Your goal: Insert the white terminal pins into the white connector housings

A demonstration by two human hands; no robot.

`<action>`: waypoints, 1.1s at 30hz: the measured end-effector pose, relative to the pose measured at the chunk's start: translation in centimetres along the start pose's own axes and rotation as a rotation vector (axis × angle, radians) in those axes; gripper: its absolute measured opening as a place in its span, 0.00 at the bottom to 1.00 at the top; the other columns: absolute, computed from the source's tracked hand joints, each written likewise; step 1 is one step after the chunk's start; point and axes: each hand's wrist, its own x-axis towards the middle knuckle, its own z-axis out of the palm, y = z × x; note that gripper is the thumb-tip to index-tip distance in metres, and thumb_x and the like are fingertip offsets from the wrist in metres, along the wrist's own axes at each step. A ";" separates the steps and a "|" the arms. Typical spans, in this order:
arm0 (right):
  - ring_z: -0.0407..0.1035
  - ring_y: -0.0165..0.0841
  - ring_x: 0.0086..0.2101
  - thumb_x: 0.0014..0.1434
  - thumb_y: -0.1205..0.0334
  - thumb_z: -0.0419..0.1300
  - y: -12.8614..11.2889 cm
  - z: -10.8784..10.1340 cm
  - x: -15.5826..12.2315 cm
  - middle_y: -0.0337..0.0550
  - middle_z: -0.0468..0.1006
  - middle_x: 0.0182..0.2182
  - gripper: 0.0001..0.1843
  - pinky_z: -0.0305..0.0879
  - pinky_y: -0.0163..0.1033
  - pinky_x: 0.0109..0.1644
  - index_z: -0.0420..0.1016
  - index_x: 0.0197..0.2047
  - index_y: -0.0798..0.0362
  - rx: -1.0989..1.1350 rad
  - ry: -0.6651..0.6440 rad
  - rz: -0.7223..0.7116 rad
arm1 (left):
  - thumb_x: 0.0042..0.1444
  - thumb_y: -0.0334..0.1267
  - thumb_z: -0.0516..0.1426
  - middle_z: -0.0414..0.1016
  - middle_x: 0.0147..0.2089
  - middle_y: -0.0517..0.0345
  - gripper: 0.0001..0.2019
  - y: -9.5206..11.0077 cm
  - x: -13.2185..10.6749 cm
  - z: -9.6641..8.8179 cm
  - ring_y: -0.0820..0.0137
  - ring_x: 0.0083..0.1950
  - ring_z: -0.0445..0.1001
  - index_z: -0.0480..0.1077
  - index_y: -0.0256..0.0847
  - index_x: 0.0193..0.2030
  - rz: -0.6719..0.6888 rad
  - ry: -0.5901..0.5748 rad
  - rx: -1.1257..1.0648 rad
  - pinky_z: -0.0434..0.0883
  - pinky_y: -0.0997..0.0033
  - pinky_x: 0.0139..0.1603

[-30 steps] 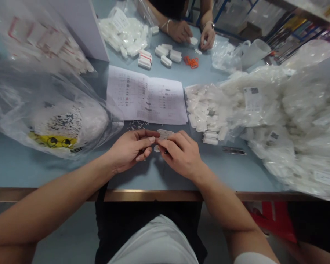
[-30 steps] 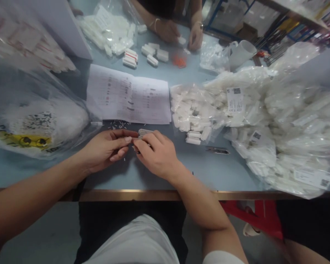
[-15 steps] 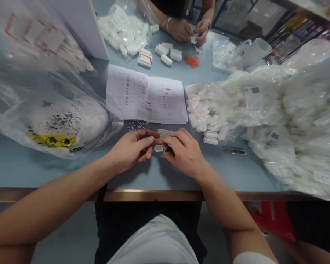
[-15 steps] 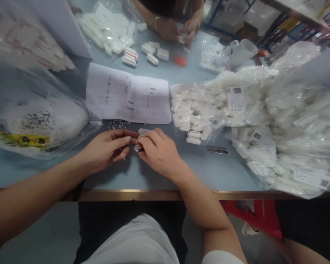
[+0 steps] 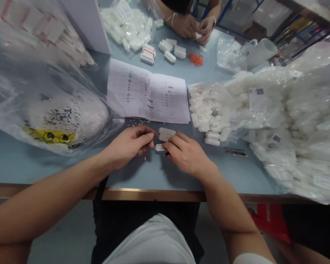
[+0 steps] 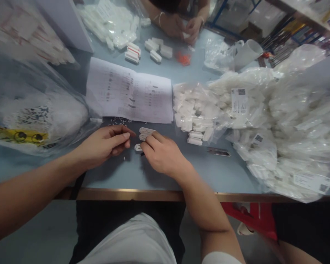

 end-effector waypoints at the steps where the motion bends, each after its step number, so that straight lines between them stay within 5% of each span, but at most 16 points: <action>1: 0.63 0.39 0.39 0.67 0.70 0.52 0.0 0.0 0.0 0.48 0.75 0.34 0.10 0.63 0.43 0.41 0.75 0.41 0.56 -0.003 -0.001 -0.001 | 0.62 0.35 0.55 0.71 0.29 0.62 0.05 0.0 0.0 0.0 0.82 0.20 0.58 0.71 0.37 0.42 0.000 -0.003 0.002 0.54 0.78 0.21; 19: 0.64 0.38 0.37 0.64 0.66 0.56 -0.2 -0.6 -0.2 0.45 0.75 0.32 0.09 0.60 0.43 0.36 0.77 0.43 0.58 -0.038 0.001 -0.092 | 0.62 0.37 0.56 0.71 0.30 0.61 0.06 0.0 0.1 -0.2 0.82 0.21 0.59 0.71 0.37 0.42 -0.023 -0.007 -0.017 0.54 0.78 0.21; 24: 0.67 0.38 0.37 0.62 0.66 0.58 -0.3 -0.4 0.0 0.44 0.76 0.32 0.07 0.61 0.42 0.35 0.78 0.41 0.56 -0.017 -0.036 -0.076 | 0.54 0.27 0.56 0.74 0.37 0.58 0.12 0.3 -0.3 0.1 0.81 0.23 0.64 0.70 0.38 0.45 -0.067 0.013 -0.096 0.57 0.77 0.22; 33: 0.68 0.34 0.35 0.61 0.70 0.59 0.2 0.0 -0.1 0.46 0.79 0.36 0.09 0.69 0.39 0.40 0.77 0.45 0.55 0.084 0.360 0.134 | 0.59 0.35 0.59 0.78 0.37 0.55 0.06 0.3 -0.3 0.0 0.84 0.18 0.58 0.69 0.37 0.43 -0.101 -0.004 -0.134 0.51 0.80 0.16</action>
